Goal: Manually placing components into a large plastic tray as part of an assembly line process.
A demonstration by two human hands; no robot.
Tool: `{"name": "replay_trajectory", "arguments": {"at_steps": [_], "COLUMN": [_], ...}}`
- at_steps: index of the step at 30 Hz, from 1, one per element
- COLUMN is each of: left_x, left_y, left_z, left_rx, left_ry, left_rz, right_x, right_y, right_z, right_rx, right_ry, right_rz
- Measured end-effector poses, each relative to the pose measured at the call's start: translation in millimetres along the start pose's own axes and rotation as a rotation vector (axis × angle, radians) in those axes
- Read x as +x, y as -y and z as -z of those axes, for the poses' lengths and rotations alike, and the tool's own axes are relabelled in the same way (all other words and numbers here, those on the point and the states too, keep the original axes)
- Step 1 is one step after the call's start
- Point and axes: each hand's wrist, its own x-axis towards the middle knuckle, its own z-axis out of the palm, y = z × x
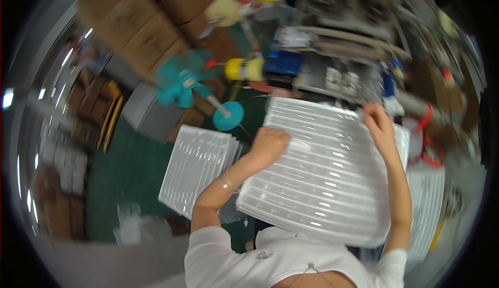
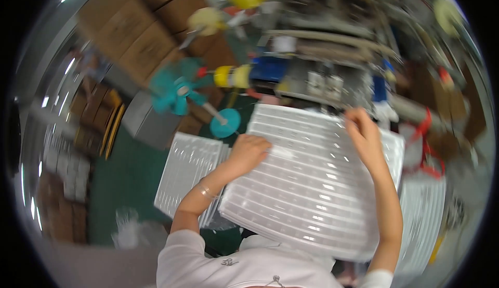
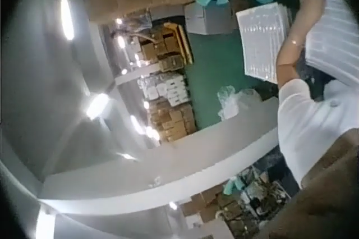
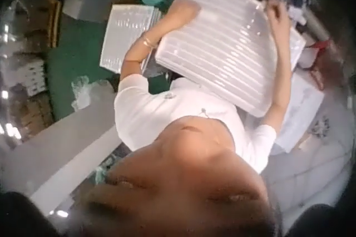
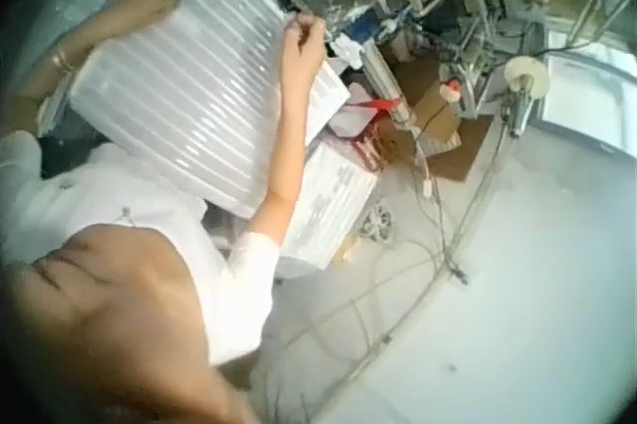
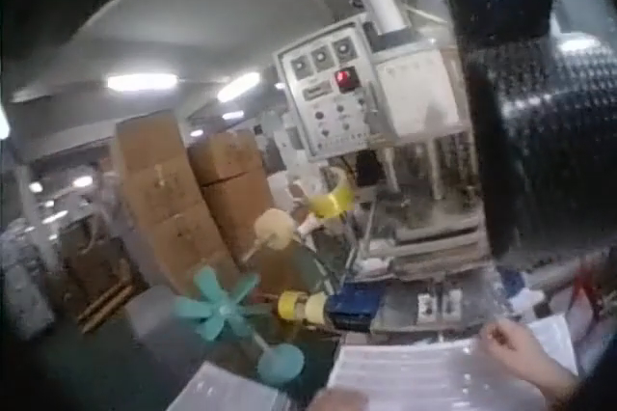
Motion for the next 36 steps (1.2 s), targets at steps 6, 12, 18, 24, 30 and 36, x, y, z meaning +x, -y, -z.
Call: {"name": "replay_trajectory", "arguments": {"at_steps": [6,12,18,24,30,36], "left_x": [11,24,55,82,188,234], "left_y": [-13,-25,-38,-45,-97,-98], "left_z": [-1,0,-8,4,4,-3], "left_rx": [-0.104,-0.192,-0.275,-0.292,-0.076,0.135], "left_ry": [-0.163,-0.263,-0.251,-0.38,-0.585,-0.606], "left_rz": [0.018,0.003,-0.102,-0.06,-0.137,-0.098], "right_x": [-4,-6,-9,6,29,52], "right_y": [-14,1,-13,4,3,6], "right_z": [4,-8,12,21,43,28], "right_rx": [-0.021,0.065,-0.083,0.036,-0.119,-0.393], "right_ry": [0.04,0.123,0.035,-0.05,-0.361,-0.488], "right_rz": [0.009,-0.03,0.022,0.015,0.144,0.305]}}
